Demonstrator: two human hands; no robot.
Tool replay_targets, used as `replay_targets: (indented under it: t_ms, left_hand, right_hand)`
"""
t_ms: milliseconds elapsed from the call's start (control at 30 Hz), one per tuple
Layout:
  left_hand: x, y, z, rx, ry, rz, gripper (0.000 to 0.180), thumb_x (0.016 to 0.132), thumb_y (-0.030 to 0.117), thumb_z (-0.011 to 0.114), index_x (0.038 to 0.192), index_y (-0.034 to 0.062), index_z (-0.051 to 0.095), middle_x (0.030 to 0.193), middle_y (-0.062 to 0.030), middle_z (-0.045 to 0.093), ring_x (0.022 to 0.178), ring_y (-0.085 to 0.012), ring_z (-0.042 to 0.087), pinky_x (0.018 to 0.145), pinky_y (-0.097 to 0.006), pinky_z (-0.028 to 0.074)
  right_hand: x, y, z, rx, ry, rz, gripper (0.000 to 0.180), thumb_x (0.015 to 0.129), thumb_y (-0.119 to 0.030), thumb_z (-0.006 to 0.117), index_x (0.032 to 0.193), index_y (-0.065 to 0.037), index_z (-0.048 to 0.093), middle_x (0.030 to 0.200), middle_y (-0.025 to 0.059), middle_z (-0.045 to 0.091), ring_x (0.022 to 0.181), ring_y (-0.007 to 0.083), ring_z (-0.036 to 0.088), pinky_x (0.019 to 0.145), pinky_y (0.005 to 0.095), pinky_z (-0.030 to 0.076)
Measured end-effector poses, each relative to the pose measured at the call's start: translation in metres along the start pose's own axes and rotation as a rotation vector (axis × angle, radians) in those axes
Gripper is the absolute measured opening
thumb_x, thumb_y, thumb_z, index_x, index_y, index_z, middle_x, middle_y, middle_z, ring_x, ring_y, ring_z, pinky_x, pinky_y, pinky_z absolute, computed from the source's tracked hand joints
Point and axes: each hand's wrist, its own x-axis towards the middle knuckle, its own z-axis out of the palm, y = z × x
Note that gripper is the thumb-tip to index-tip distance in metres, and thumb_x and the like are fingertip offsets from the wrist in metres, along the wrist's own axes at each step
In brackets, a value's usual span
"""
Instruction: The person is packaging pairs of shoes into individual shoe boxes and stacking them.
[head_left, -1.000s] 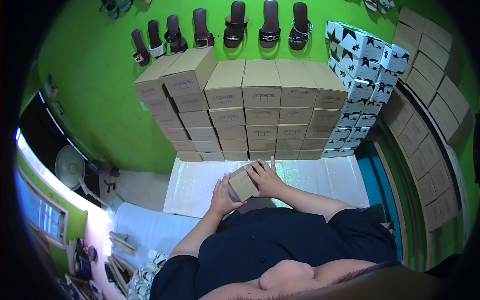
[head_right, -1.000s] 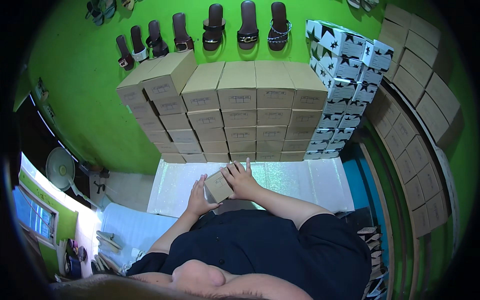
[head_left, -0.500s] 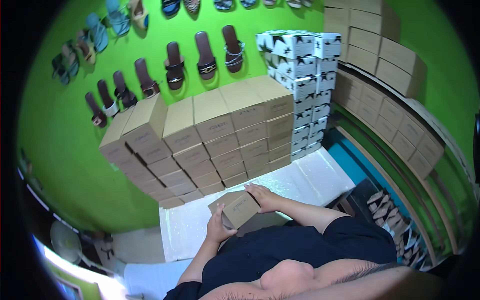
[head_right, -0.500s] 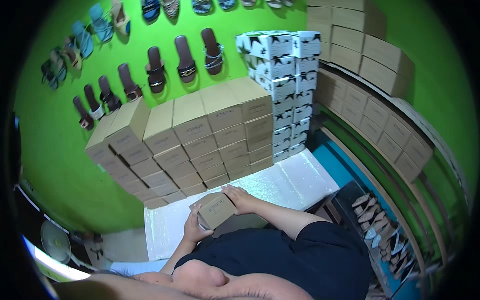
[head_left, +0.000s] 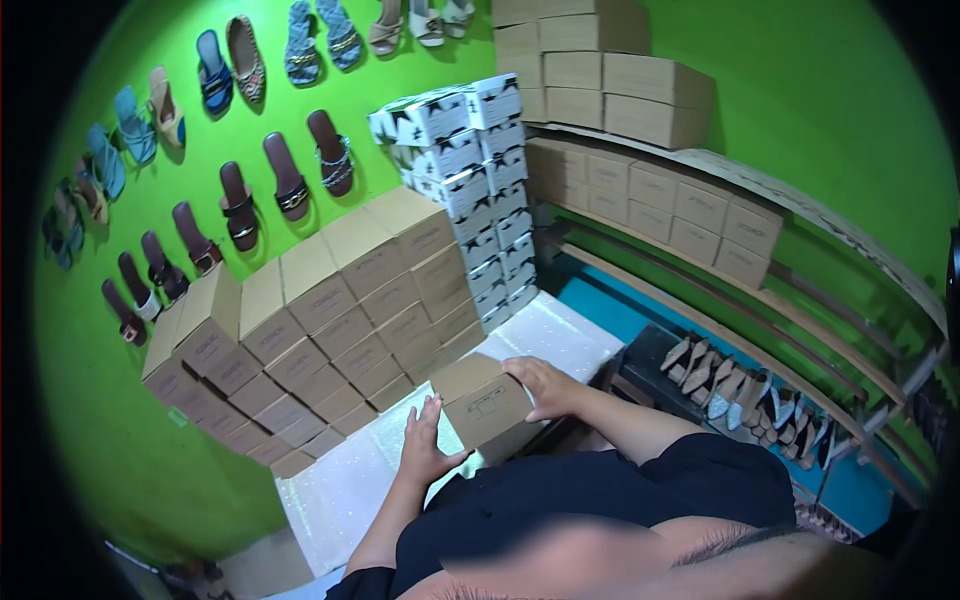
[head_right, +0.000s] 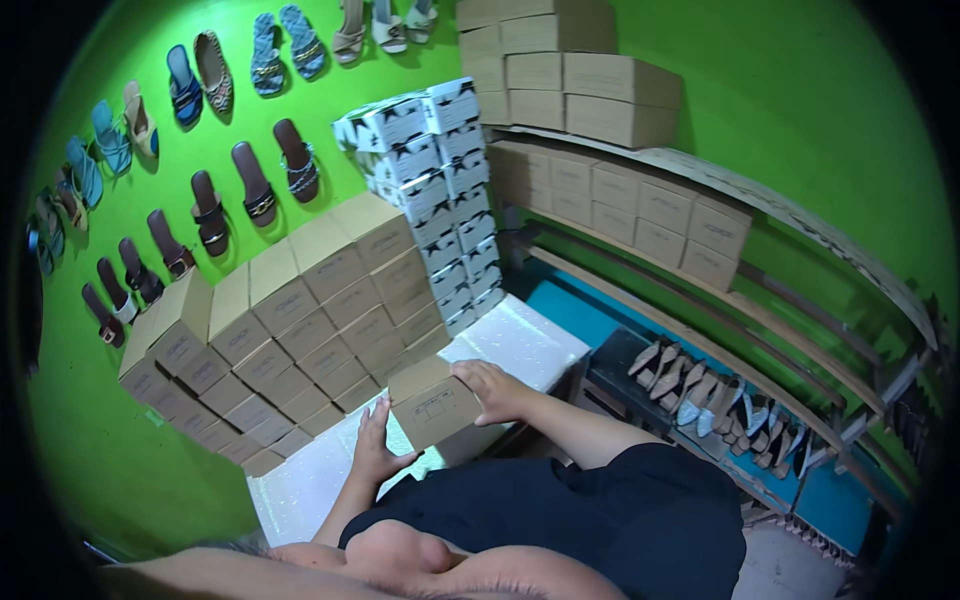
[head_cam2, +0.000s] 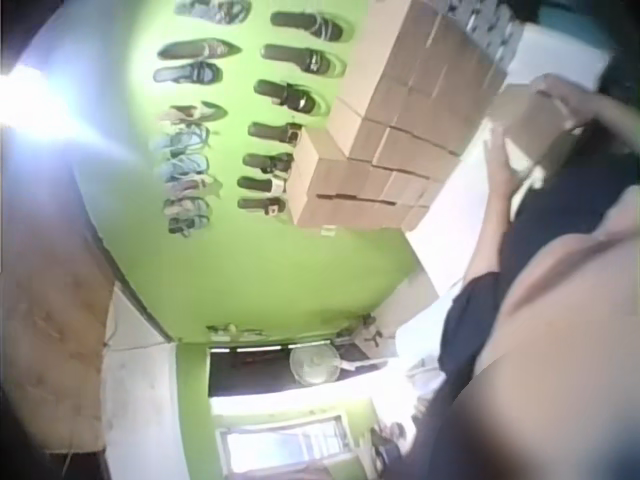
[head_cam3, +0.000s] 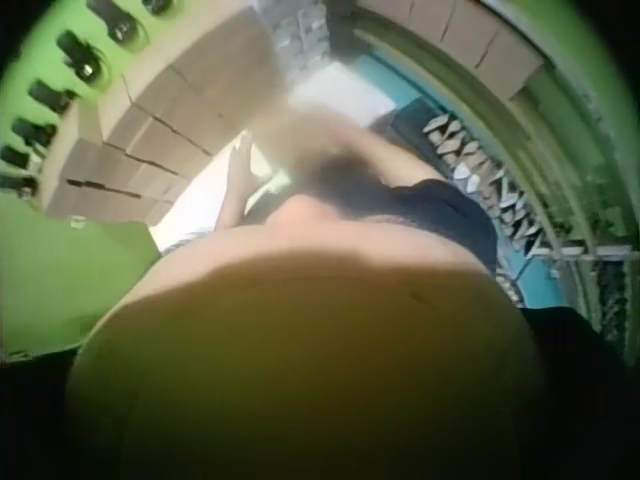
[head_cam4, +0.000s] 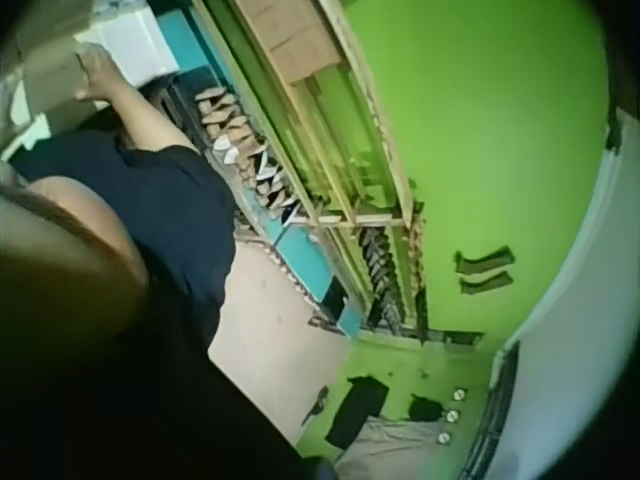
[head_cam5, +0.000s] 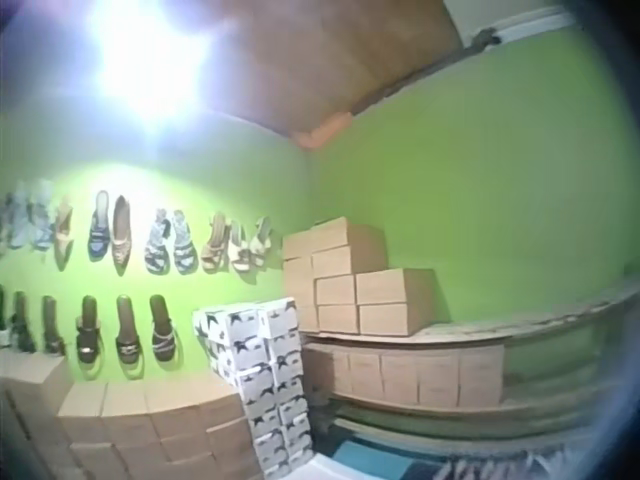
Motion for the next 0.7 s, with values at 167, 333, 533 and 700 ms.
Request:
replay_targets:
  t_ms: [167,333,533,700]
  left_hand:
    - [0.028,0.051,0.042,-0.004,0.017,0.039,0.095,0.069,0.029,0.084,0.148,0.0085,0.037,0.155,-0.0198,0.036,0.143,-0.0390,0.034,0.116,-0.057,0.025]
    - [0.044,0.104,0.083,-0.064,-0.027,0.015,0.085,0.075,0.023,0.079,0.148,0.0090,0.038,0.155,-0.0199,0.035,0.143,-0.0385,0.035,0.117,-0.054,0.025]
    - [0.078,0.160,0.130,-0.116,-0.033,0.056,0.083,0.075,0.019,0.078,0.148,0.0070,0.039,0.155,-0.0187,0.036,0.143,-0.0378,0.035,0.118,-0.052,0.025]
    - [0.099,0.192,0.162,-0.143,-0.067,0.056,0.082,0.075,0.017,0.077,0.147,0.0068,0.040,0.154,-0.0183,0.037,0.142,-0.0375,0.036,0.118,-0.051,0.026]
  right_hand:
    - [-0.072,0.027,-0.098,-0.158,0.111,0.014,0.111,0.046,-0.019,0.090,0.142,-0.008,0.035,0.141,0.0160,0.046,0.130,0.0365,0.047,0.108,0.0458,0.038]
    - [-0.149,0.009,-0.217,-0.378,0.324,0.086,0.107,0.042,-0.017,0.091,0.137,-0.007,0.042,0.135,0.0188,0.052,0.128,0.0386,0.050,0.108,0.0475,0.040]
    - [-0.243,-0.058,-0.359,-0.572,0.338,0.363,0.105,0.041,-0.015,0.088,0.136,-0.007,0.044,0.135,0.0177,0.052,0.127,0.0398,0.049,0.109,0.0479,0.039]
    - [-0.296,-0.111,-0.425,-0.667,0.308,0.604,0.104,0.041,-0.013,0.086,0.135,-0.007,0.044,0.134,0.0177,0.052,0.126,0.0405,0.049,0.108,0.0473,0.040]
